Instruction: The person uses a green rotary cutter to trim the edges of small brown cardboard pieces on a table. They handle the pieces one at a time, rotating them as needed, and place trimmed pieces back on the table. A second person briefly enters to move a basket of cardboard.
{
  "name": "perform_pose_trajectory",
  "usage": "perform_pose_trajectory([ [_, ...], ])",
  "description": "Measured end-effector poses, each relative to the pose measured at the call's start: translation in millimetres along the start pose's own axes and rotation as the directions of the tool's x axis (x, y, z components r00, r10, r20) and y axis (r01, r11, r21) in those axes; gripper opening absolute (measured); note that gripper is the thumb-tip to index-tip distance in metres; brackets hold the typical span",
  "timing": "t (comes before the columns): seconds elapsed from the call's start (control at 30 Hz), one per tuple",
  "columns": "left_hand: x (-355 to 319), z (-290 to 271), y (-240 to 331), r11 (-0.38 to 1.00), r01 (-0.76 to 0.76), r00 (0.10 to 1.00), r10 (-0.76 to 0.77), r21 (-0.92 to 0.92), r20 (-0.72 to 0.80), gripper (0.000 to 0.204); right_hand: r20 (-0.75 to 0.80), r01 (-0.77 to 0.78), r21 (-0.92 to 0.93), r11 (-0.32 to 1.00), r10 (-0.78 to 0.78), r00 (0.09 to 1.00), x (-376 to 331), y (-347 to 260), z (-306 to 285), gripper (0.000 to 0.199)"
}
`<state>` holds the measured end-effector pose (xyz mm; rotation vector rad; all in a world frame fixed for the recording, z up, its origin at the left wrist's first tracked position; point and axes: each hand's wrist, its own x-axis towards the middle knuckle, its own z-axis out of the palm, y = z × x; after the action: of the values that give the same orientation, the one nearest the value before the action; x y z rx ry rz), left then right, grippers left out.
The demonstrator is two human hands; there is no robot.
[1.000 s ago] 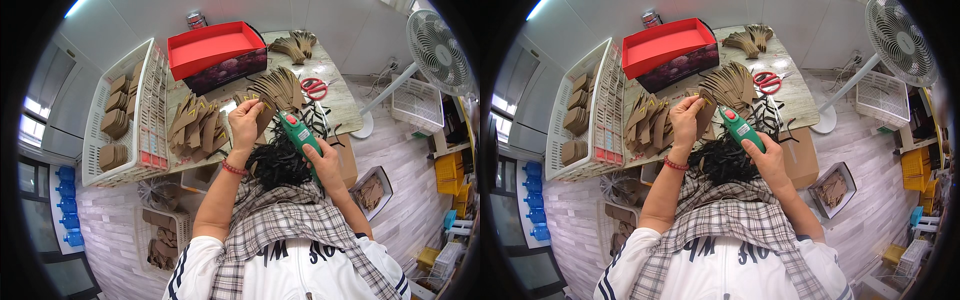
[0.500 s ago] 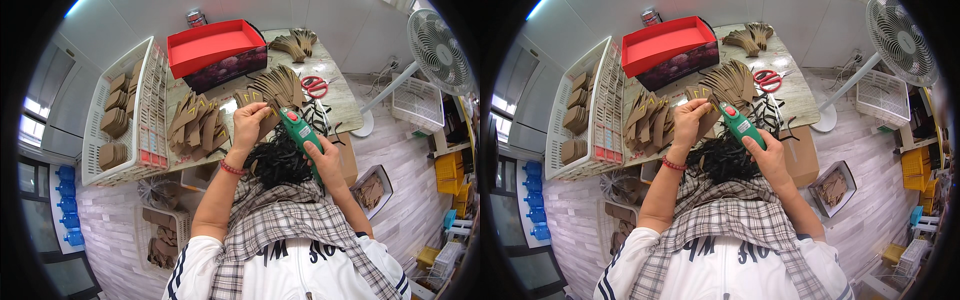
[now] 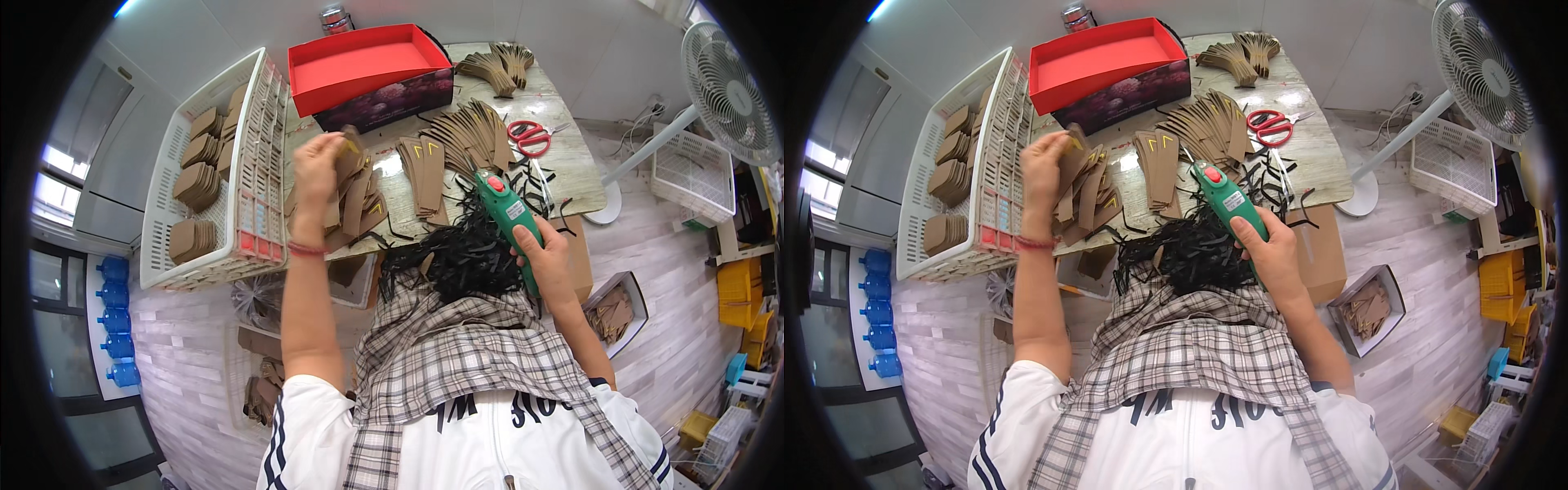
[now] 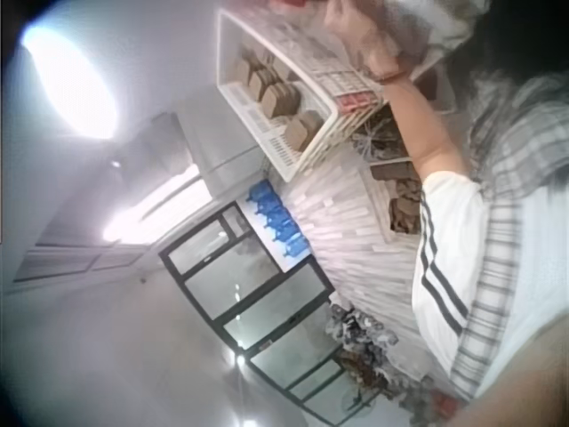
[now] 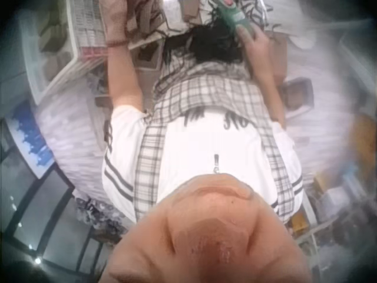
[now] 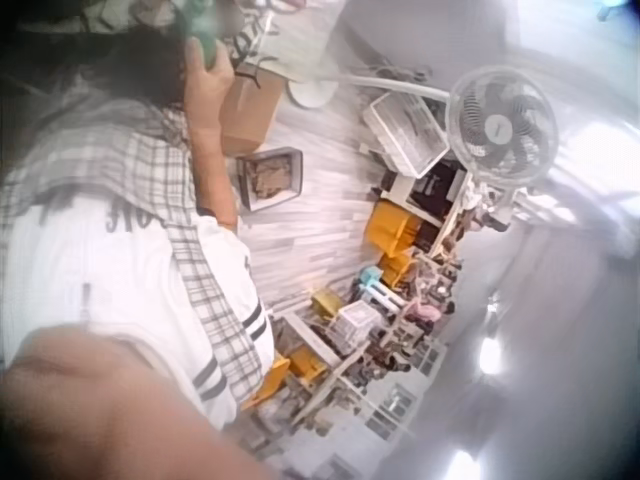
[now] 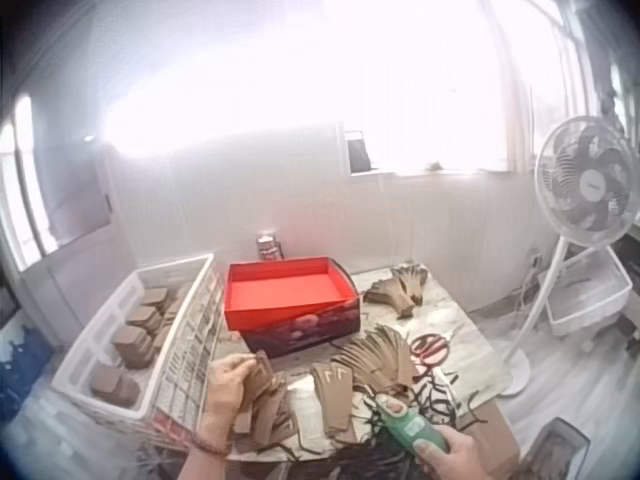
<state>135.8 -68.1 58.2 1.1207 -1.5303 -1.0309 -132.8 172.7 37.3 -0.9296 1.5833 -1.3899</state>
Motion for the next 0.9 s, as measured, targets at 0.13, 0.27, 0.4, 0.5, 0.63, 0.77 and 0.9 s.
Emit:
perform_pose_trajectory([
  [0.13, 11.5, -4.6, -11.9, 0.464, -0.291, 0.838, 0.546, 0.837, -0.011, 0.023, -0.019, -0.041, -0.043, 0.998, 0.040, 0.999, -1.6, 0.2, -1.2, 0.036],
  [0.27, -10.2, 93.8, -28.0, 0.558, -0.376, 0.881, 0.462, 0.740, 0.100, 0.023, -0.048, -0.065, -0.079, 0.995, 0.061, 0.997, -0.7, 6.6, -3.5, 0.037],
  [0.4, 7.7, 157.7, -81.6, 0.580, -0.075, 0.973, 0.220, 0.811, -0.067, 0.032, -0.060, -0.068, -0.056, 0.996, 0.064, 0.996, 1.4, 10.3, -6.4, 0.037],
  [0.5, 13.4, 167.2, -89.8, 0.627, 0.051, 0.986, 0.092, 0.777, -0.140, 0.029, -0.081, -0.062, -0.086, 0.994, 0.055, 0.995, 1.1, 16.3, -8.5, 0.036],
  [0.63, 2.3, 161.7, -89.4, 0.861, 0.044, 0.970, 0.085, 0.507, -0.228, 0.021, -0.078, -0.053, -0.065, 0.997, 0.048, 0.996, 2.6, 15.5, -8.7, 0.036],
  [0.77, -12.6, 145.7, -69.6, 0.987, 0.014, 0.957, -0.060, -0.161, -0.285, 0.013, -0.065, -0.012, -0.044, 0.999, 0.009, 0.998, 8.7, 17.1, -3.3, 0.036],
  [0.9, -38.8, 129.4, -14.2, 0.723, 0.204, 0.959, -0.283, -0.660, -0.014, 0.004, -0.055, 0.031, -0.039, 0.999, -0.033, 0.998, 9.8, 20.6, 5.9, 0.035],
])
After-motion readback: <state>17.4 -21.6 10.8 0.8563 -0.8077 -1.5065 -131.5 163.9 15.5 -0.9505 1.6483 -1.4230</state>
